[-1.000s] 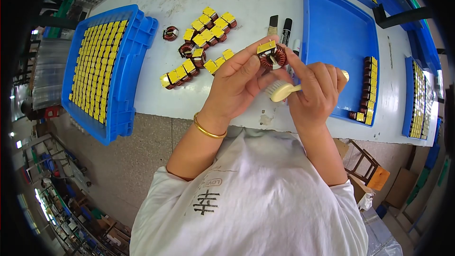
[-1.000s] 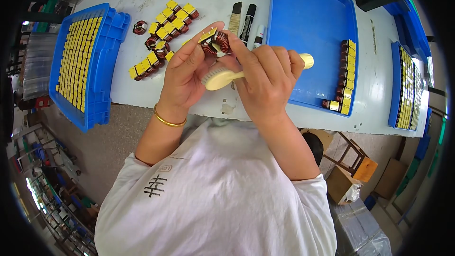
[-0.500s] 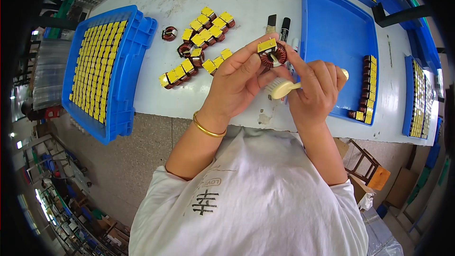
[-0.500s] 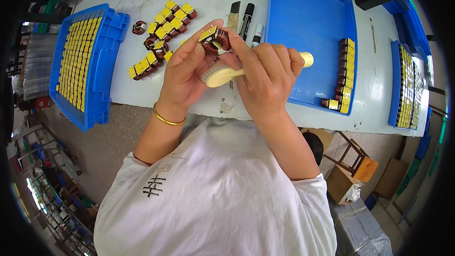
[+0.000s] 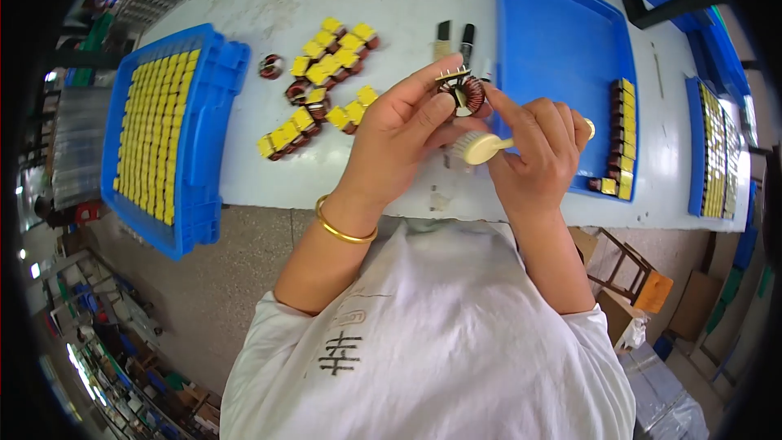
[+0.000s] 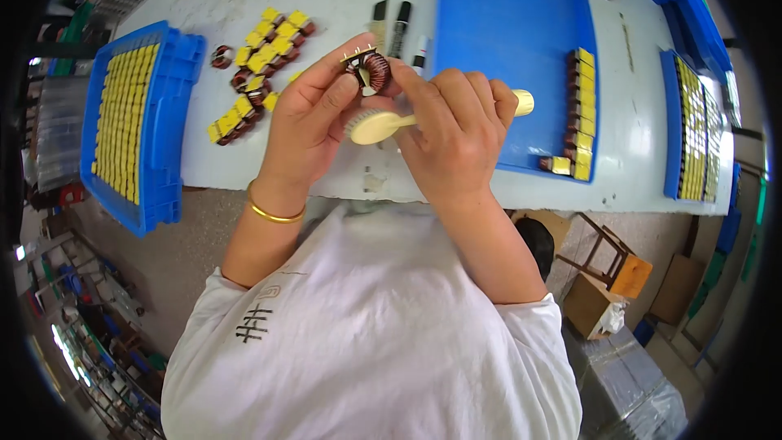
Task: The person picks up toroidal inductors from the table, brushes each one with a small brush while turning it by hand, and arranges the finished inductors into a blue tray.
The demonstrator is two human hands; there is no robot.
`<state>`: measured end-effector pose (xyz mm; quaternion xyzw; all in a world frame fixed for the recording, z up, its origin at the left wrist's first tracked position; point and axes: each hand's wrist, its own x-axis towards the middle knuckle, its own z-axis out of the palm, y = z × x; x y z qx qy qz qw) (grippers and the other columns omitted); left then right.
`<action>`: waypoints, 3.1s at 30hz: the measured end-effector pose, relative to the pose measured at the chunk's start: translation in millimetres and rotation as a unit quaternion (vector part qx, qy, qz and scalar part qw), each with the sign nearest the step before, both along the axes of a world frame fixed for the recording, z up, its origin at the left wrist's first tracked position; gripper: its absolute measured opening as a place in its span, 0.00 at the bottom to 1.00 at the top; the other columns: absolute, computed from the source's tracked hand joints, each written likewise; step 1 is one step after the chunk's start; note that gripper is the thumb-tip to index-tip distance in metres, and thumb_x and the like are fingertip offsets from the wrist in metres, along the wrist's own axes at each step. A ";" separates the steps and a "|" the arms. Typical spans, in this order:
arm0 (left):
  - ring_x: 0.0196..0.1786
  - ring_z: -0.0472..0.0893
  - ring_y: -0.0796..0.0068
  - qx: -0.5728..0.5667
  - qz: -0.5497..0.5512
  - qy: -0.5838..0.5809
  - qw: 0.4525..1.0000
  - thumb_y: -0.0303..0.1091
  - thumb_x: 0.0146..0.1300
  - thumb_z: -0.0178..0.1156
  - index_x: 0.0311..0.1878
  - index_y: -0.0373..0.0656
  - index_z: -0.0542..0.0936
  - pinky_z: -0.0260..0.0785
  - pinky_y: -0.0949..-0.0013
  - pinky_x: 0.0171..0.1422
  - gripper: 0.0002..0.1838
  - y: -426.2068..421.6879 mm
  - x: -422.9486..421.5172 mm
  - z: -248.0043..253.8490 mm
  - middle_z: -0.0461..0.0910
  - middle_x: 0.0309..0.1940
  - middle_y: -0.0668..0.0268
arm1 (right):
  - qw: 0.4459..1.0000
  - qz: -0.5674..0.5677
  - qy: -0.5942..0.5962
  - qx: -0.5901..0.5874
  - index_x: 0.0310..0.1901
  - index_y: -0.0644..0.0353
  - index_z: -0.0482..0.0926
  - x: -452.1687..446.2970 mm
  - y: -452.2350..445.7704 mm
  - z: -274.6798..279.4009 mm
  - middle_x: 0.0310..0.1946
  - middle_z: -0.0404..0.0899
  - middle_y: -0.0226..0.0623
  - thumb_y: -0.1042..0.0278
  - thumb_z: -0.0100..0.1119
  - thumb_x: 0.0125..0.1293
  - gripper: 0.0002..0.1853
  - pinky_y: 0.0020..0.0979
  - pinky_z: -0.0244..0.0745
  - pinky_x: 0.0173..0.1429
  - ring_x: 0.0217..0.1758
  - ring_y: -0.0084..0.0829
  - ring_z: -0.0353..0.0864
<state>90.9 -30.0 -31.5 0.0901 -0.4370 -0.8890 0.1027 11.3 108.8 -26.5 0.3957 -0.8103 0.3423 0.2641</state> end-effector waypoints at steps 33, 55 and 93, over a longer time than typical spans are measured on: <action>0.57 0.73 0.61 -0.736 0.127 -0.087 0.660 0.30 0.51 0.68 0.52 0.40 0.76 0.64 0.58 0.63 0.23 -8.8 7.7 5.6 0.78 0.50 0.61 | 0.964 -0.171 -0.110 -0.174 0.36 0.57 0.86 -34.7 72.8 28.2 0.21 0.67 0.25 0.72 0.76 0.48 0.12 0.22 0.62 0.33 0.25 0.19 0.66; 0.58 0.77 0.69 0.183 0.107 0.108 0.971 0.38 0.68 0.59 0.69 0.39 0.61 0.75 0.67 0.59 0.31 11.1 8.1 2.4 0.75 0.56 0.59 | 0.992 0.099 0.066 -0.045 0.42 0.49 0.84 10.7 -35.4 11.4 0.23 0.65 0.22 0.61 0.67 0.49 0.16 0.28 0.55 0.44 0.28 0.24 0.68; 0.63 0.73 0.56 0.345 -0.016 0.191 0.919 0.35 0.68 0.56 0.70 0.41 0.61 0.71 0.63 0.69 0.29 -13.4 14.1 -21.4 0.67 0.63 0.53 | 0.991 -0.110 0.073 0.022 0.16 0.55 0.67 -42.9 -9.3 24.5 0.17 0.69 0.25 0.70 0.61 0.56 0.15 0.33 0.55 0.44 0.26 0.29 0.68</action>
